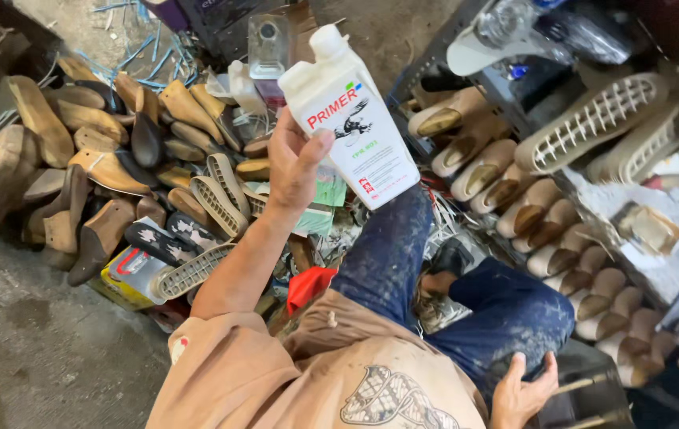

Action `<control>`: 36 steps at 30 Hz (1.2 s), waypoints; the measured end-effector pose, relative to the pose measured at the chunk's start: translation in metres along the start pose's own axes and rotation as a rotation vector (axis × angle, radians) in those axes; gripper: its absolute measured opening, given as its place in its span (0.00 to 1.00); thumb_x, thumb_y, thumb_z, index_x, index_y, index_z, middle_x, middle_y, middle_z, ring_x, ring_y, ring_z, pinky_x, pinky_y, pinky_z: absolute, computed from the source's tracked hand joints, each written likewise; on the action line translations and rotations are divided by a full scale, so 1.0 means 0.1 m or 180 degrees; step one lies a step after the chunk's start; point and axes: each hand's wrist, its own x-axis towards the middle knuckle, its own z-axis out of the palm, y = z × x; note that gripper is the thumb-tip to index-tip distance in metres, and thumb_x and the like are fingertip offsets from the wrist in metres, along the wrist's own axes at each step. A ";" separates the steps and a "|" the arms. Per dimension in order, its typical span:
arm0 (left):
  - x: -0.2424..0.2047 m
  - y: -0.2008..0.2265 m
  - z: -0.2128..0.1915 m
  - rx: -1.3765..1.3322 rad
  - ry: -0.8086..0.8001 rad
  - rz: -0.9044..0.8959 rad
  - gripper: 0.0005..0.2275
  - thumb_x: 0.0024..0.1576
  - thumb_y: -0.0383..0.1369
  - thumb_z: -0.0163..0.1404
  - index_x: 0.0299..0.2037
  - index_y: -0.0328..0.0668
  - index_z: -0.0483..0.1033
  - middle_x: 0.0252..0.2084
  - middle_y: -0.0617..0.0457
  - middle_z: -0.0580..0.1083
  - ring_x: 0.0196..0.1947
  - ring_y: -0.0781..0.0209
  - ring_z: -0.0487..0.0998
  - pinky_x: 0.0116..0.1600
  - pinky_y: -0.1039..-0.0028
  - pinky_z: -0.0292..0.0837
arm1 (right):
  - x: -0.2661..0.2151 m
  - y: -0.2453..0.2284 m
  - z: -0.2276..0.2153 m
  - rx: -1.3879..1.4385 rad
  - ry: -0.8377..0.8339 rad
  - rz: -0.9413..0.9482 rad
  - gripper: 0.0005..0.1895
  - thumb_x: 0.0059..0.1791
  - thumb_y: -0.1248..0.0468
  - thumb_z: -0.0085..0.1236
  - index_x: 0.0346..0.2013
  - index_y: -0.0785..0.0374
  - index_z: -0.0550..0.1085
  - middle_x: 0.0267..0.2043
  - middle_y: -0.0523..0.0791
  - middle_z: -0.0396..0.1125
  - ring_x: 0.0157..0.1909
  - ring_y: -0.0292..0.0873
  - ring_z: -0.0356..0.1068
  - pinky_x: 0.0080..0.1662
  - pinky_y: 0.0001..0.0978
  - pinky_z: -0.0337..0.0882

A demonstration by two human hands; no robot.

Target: The person pours liquid primer into a small container and applies it to various shoe sole components using a brush and a sponge applicator, then uses scissors to trim a white material.

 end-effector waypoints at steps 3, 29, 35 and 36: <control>-0.30 0.15 0.29 -0.0110 -0.0434 -0.0253 0.26 0.56 0.40 0.60 0.59 0.34 0.65 0.55 0.44 0.76 0.52 0.57 0.79 0.55 0.66 0.79 | 0.06 -0.07 -0.23 0.0242 0.0287 -0.0776 0.23 0.60 0.64 0.52 0.63 0.82 0.69 0.63 0.69 0.60 0.67 0.68 0.60 0.68 0.56 0.59; -2.41 -0.48 1.51 0.1858 -0.2750 0.0173 0.35 0.44 0.43 0.68 0.58 0.33 0.66 0.51 0.36 0.74 0.50 0.33 0.78 0.53 0.47 0.75 | 0.94 -1.13 -1.17 0.1222 -0.0181 -0.2402 0.17 0.55 0.51 0.52 0.43 0.62 0.78 0.19 0.40 0.63 0.20 0.40 0.65 0.30 0.29 0.70; -2.45 -0.65 1.51 0.1860 -0.3026 -0.0051 0.36 0.43 0.47 0.69 0.57 0.36 0.66 0.50 0.39 0.75 0.50 0.34 0.79 0.53 0.50 0.74 | 0.97 -1.02 -1.34 0.1193 -0.0350 -0.2522 0.16 0.55 0.51 0.53 0.40 0.62 0.76 0.21 0.42 0.59 0.23 0.45 0.64 0.31 0.33 0.69; -2.41 -0.60 1.57 0.1835 -0.3123 0.0095 0.35 0.45 0.49 0.68 0.57 0.37 0.68 0.50 0.41 0.75 0.49 0.36 0.79 0.53 0.51 0.75 | 0.98 -1.01 -1.35 0.1199 -0.0343 -0.2562 0.17 0.55 0.51 0.53 0.40 0.63 0.76 0.21 0.43 0.58 0.23 0.45 0.63 0.31 0.33 0.69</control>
